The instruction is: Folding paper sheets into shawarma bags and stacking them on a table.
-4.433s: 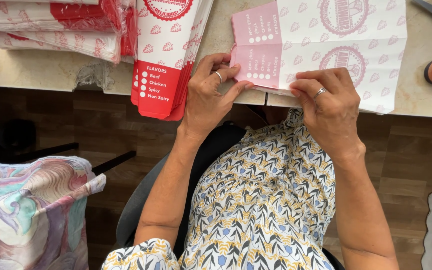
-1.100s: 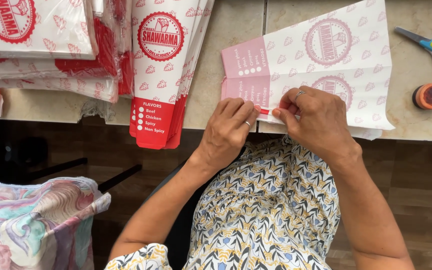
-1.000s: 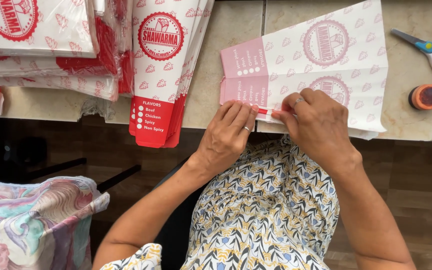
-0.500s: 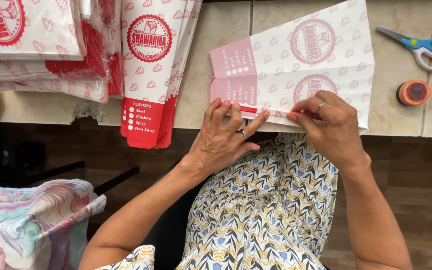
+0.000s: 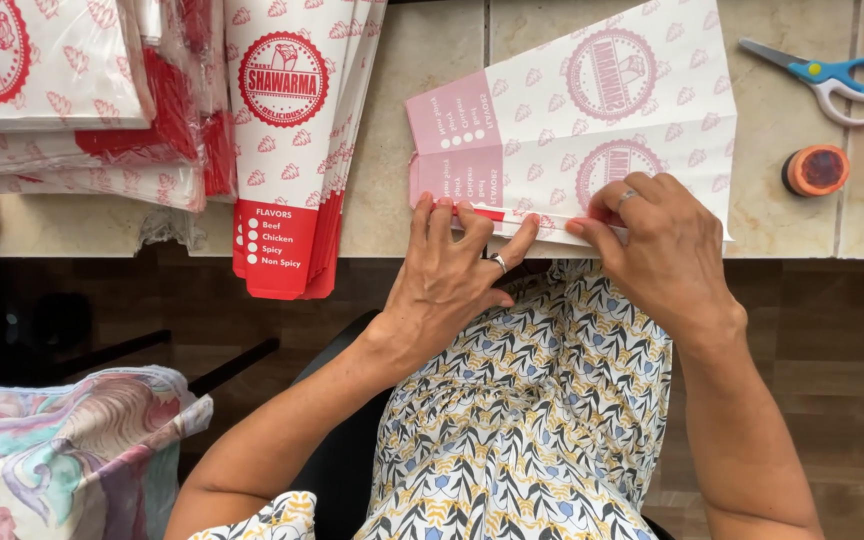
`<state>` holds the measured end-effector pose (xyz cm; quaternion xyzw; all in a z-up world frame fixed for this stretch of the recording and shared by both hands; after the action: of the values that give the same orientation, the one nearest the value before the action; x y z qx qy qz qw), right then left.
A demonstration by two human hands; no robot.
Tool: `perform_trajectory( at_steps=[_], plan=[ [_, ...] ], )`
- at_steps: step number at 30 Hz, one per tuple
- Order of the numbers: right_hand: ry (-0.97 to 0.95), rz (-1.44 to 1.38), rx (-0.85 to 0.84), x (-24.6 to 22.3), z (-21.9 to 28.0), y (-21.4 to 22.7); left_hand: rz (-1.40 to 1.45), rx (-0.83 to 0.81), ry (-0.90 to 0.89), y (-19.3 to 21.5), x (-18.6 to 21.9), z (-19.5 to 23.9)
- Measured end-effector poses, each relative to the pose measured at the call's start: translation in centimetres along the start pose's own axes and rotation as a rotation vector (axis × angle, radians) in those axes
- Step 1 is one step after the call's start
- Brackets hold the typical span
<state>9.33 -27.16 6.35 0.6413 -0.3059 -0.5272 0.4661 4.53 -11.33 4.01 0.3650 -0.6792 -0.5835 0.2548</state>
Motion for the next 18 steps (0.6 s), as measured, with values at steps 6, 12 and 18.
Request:
perform_trajectory(
  at_steps=[6,12,18],
  plan=[
    [0.194,-0.129,0.220,2.1,3.1,1.1,-0.295,-0.069,-0.051,0.7,1.1,-0.6],
    [0.149,-0.300,0.233,3.1,2.6,1.5,-0.431,-0.095,-0.055,0.5,1.9,-1.2],
    [-0.093,-0.169,0.021,5.4,1.0,-0.5,-0.459,-0.137,-0.062,1.0,2.0,-1.7]
  ],
)
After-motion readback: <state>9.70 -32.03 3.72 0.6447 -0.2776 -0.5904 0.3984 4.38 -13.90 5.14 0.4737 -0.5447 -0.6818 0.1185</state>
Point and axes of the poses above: each hand's wrist, its own z-axis away from the middle knuckle, its own y-axis out of the back of the hand, x = y × z, the point moved 9 cm from there along -z, towards the middle knuckle, and after that the axes turned 1 degree about -y, right-handed, at the moved point
